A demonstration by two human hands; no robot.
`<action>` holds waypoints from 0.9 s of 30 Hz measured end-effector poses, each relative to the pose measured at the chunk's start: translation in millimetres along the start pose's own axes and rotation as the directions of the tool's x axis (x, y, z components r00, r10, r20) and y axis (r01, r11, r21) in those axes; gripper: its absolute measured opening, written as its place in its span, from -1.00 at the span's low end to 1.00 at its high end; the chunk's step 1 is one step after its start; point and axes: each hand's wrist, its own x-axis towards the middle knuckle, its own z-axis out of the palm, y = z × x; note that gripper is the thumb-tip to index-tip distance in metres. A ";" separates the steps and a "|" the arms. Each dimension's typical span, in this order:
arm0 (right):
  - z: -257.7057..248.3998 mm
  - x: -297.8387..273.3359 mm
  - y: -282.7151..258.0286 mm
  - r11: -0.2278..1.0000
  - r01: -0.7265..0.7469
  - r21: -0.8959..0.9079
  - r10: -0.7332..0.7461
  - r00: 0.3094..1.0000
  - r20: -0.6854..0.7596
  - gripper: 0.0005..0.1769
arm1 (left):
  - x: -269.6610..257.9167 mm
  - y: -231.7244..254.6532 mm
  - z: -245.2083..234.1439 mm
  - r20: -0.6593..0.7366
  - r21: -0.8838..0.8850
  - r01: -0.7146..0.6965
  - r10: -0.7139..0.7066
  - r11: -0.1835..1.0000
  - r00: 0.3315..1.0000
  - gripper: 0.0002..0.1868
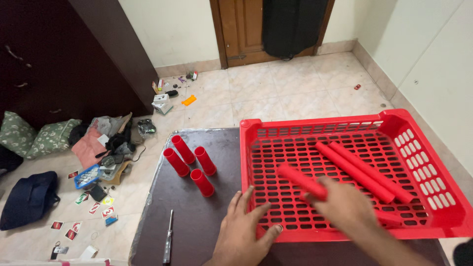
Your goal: The person assembles a red plastic storage unit by inserting red cylindrical legs into the corners of a red basket and stacking a second basket on top. The person handles the baskets and legs by hand, aligns and inserts the legs, and stacks the baskets to form a two-tier unit.
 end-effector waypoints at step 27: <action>-3.7 15.4 40.3 0.848 0.475 -0.236 -0.333 0.822 0.461 0.07 | 21.4 -17.3 13.6 0.111 0.052 0.061 -0.066 0.997 0.992 -0.34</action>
